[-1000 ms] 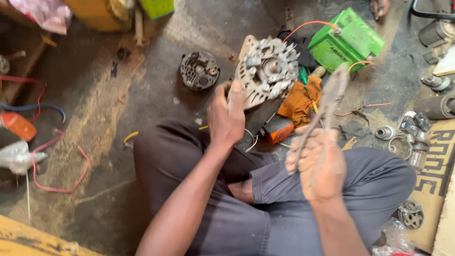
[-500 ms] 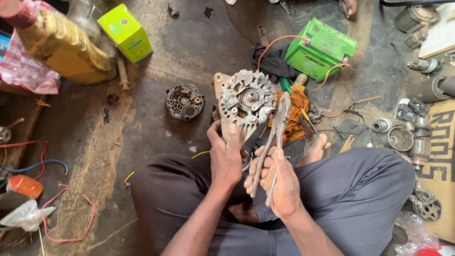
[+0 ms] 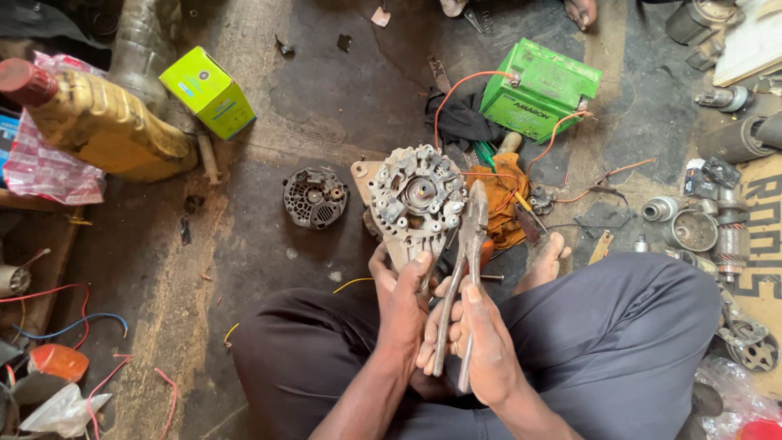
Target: The person sits on the floor and works on an alternator, using pliers to tap and adjust internal components. They then use a screwdriver to manipulate parts within the assembly, turning the unit over to access different areas.
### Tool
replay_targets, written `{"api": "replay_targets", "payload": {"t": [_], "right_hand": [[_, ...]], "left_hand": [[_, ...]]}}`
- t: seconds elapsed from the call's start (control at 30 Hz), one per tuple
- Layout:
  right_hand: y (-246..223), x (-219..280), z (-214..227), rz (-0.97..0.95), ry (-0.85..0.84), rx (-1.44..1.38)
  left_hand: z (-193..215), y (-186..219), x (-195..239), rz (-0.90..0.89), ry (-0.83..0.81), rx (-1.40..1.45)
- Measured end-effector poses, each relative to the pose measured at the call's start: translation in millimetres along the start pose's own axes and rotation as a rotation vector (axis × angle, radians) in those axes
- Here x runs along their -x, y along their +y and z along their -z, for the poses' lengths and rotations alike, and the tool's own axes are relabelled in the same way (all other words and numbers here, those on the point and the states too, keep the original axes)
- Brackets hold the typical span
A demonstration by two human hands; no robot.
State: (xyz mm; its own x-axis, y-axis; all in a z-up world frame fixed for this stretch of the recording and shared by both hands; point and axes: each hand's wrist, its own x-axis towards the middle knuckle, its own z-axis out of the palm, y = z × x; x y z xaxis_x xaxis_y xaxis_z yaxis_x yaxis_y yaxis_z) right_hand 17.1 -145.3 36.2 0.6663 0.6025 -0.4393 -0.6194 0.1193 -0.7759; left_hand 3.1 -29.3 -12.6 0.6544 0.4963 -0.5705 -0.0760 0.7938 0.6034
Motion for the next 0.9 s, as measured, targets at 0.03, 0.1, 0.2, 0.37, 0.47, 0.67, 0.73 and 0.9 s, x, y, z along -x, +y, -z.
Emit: {"api": "replay_targets", "payload": {"t": [0.03,0.1,0.2,0.37,0.47,0.67,0.73,0.9], "right_hand": [[-1.7,-0.7,-0.4,-0.019,0.012,0.005],[-6.7,-3.6,-1.4,-0.044,0.026,0.004],[-12.8,-2.9,0.2,-0.074,0.027,0.013],[-18.2,-5.0,4.8,-0.121,0.019,0.125],[-23.8,-0.8,3.7,-0.112,0.058,0.099],[-36.2,11.8,-0.9,0.449,0.05,0.158],[-31.3,3.8,-1.5,-0.001,0.115,0.153],[-20.0,-3.6,9.5,-0.149,0.125,0.145]], "left_hand": [[-1.9,-1.2,2.3,0.018,0.01,0.026],[-6.4,1.5,4.2,0.047,0.023,0.074],[-10.8,6.1,10.8,0.09,-0.038,0.066],[-13.9,9.5,14.5,0.157,-0.081,0.129],[-10.6,10.2,13.4,0.12,-0.119,0.137],[-6.4,8.6,9.0,0.155,-0.114,0.084],[-5.7,8.1,10.6,0.143,-0.111,0.095],[-5.1,5.7,10.6,0.103,-0.157,0.096]]}}
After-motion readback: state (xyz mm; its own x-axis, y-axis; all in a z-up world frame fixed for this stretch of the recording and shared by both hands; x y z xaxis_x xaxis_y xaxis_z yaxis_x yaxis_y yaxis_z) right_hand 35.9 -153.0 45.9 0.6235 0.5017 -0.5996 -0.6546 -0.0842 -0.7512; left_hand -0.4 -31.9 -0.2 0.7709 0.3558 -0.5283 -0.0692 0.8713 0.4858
